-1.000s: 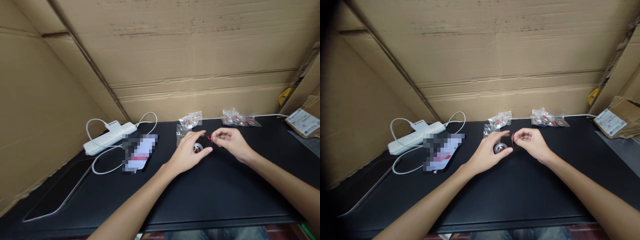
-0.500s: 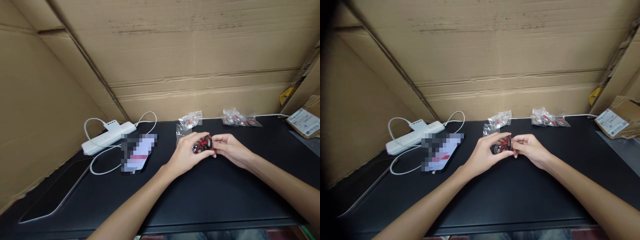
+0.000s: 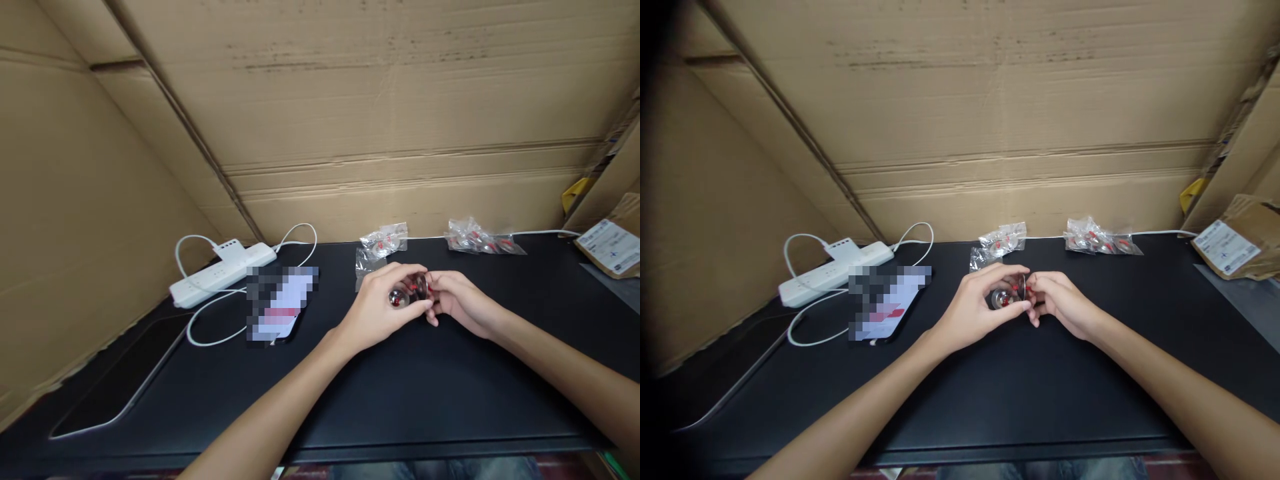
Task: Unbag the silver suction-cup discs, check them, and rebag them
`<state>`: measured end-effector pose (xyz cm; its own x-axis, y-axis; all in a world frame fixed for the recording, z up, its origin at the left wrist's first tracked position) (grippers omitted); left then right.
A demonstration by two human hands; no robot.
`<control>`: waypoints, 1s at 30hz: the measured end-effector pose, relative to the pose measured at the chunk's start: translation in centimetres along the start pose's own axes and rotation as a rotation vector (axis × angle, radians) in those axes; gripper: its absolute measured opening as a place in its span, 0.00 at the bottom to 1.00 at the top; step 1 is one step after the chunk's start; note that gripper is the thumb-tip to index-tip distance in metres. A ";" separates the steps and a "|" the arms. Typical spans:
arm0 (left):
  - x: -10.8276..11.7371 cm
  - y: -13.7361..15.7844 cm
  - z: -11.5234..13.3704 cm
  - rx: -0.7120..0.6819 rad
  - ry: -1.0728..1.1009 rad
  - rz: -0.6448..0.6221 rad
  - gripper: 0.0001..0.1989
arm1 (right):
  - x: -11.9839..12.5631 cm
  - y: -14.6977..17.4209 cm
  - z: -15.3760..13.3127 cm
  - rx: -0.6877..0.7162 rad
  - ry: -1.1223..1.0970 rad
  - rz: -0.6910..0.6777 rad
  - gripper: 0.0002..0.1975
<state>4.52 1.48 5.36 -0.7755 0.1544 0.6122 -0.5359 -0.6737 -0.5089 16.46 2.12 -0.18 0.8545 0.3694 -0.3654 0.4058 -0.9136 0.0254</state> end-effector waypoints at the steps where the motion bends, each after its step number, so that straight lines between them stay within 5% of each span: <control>1: 0.0 0.0 -0.1 0.014 0.020 0.003 0.20 | -0.1 0.0 0.1 -0.002 -0.012 -0.004 0.08; 12: 0.6 -0.1 -2.1 0.137 0.264 0.124 0.20 | 1.0 0.0 -0.4 0.025 0.033 0.040 0.16; 30: -1.1 0.0 -2.5 0.163 0.446 -0.014 0.22 | 1.6 0.0 -1.1 0.179 0.099 0.124 0.12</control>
<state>4.53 3.09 3.15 -0.8553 0.4358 0.2802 -0.5156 -0.7683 -0.3793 18.20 2.86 0.26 0.9254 0.2591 -0.2765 0.2392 -0.9654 -0.1042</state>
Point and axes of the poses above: each hand's wrist, its own y-axis away from the middle knuckle, its own x-axis out of the back of the hand, z = x × y, the point moved 7 cm from there along -y, towards the middle knuckle, and after that the axes turned 4 degrees about -y, right-handed, at the moved point
